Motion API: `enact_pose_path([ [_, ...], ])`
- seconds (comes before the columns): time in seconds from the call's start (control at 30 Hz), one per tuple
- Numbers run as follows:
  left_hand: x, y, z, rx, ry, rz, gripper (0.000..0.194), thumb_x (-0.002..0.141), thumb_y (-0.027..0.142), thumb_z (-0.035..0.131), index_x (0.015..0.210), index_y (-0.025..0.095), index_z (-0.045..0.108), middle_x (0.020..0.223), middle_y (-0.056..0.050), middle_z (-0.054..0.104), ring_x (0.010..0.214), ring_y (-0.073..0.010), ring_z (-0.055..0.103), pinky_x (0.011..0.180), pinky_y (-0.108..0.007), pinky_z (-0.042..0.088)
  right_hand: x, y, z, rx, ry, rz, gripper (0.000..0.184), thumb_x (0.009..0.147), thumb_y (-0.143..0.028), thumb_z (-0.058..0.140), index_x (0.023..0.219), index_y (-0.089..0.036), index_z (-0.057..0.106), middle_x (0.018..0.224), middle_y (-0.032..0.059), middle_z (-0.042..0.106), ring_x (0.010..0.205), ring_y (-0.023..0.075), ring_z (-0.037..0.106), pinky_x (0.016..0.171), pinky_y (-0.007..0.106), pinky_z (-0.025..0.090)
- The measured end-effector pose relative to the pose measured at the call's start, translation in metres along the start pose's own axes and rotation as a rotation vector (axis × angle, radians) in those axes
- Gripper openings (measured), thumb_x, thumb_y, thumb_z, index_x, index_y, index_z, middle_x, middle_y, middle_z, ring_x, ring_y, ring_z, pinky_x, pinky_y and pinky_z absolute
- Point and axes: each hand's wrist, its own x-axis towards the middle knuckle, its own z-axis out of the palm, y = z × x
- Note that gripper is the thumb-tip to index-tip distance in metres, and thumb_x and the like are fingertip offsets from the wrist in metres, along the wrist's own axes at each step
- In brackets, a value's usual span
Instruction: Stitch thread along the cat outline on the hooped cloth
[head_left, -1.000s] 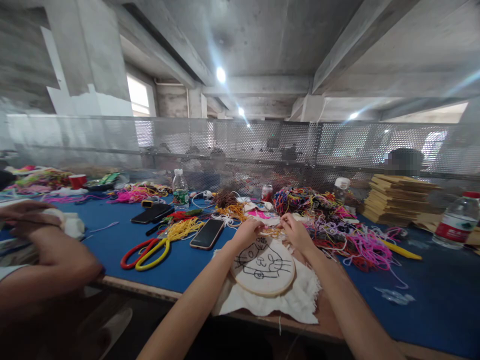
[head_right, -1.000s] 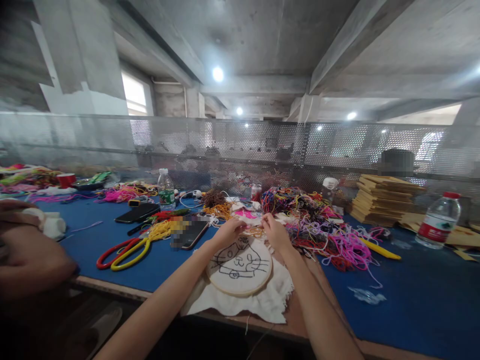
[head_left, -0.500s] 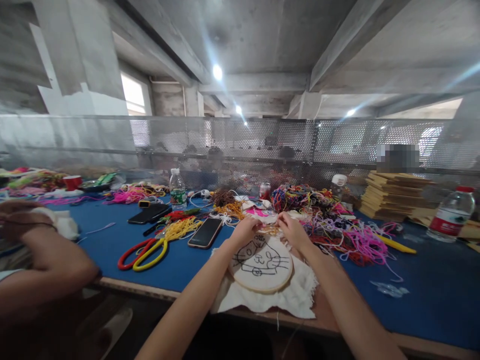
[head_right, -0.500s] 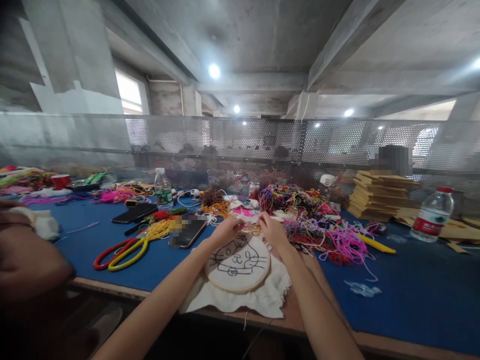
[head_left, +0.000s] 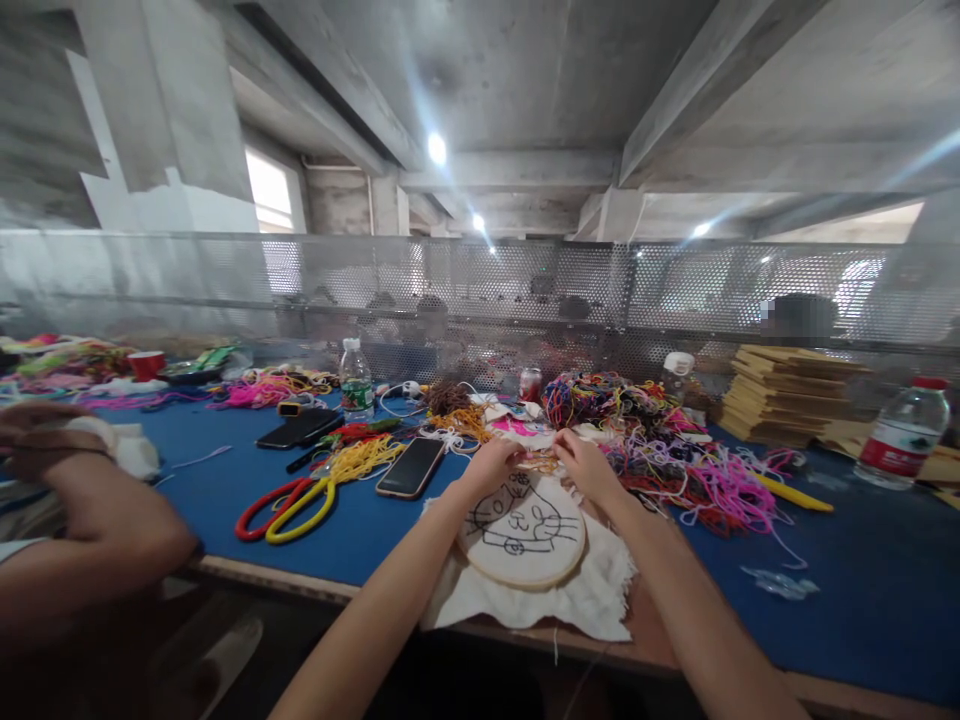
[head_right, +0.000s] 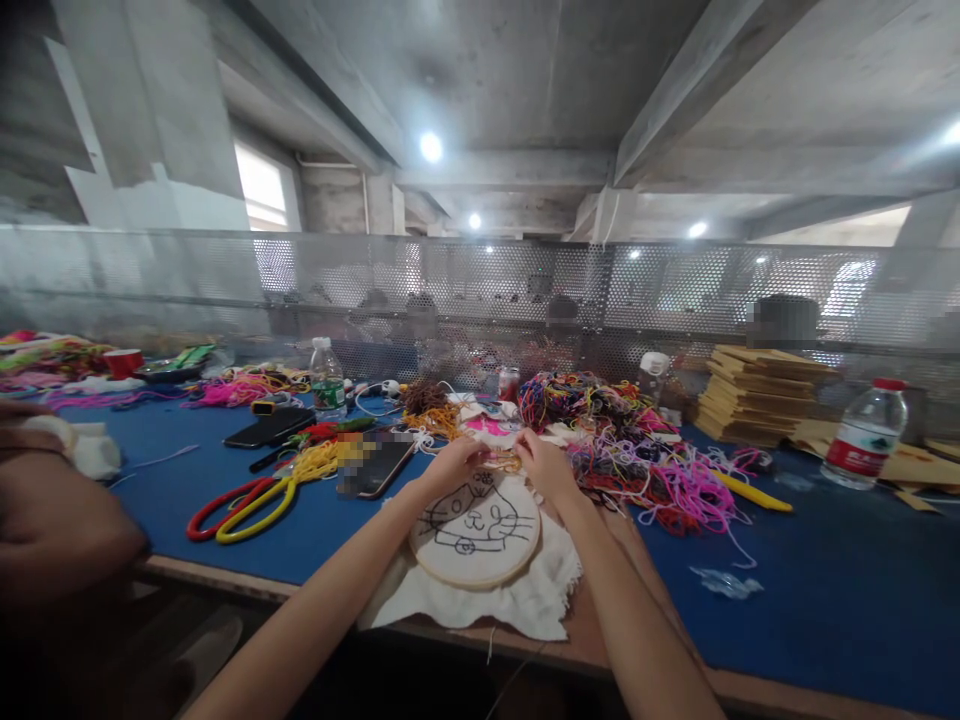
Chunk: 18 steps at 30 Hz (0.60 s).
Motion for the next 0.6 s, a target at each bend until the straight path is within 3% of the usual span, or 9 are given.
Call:
enact_pose_path([
  [0.23,0.0012,0.0025,-0.0008,-0.047,0.036,-0.005,0.026,0.088,0.026,0.043,0.091,0.016,0.067,0.080,-0.006,0.064,0.075,-0.0143,0.052,0.069,-0.022,0.037,-0.0001,-0.0006,-0.0009,0.001,-0.035,-0.024,0.015,0.083,-0.028,0.042,0.080,-0.021,0.055,0.073,0.0014,0.062,0.068,0.0163,0.056,0.063,0.025,0.036],
  [0.43,0.0011,-0.0040,0.0029,-0.040,0.048,0.000,0.028,0.089,0.029,0.042,0.089,0.015,0.066,0.081,-0.006,0.064,0.076,-0.0138,0.051,0.070,-0.021,0.037,0.0011,-0.0004,-0.0037,0.078,0.097,-0.014,0.019,0.085,-0.032,0.040,0.082,-0.020,0.054,0.079,0.0031,0.063,0.072,0.0166,0.057,0.068,0.027,0.039],
  [0.6,0.0002,-0.0041,0.0031,-0.016,0.041,-0.002,0.030,0.089,0.032,0.041,0.087,0.014,0.065,0.077,-0.006,0.062,0.073,-0.0136,0.051,0.068,-0.022,0.036,0.0013,-0.0001,-0.0042,0.066,0.099,0.014,0.017,0.086,-0.030,0.037,0.085,-0.021,0.053,0.079,0.0031,0.064,0.070,0.0170,0.058,0.065,0.027,0.039],
])
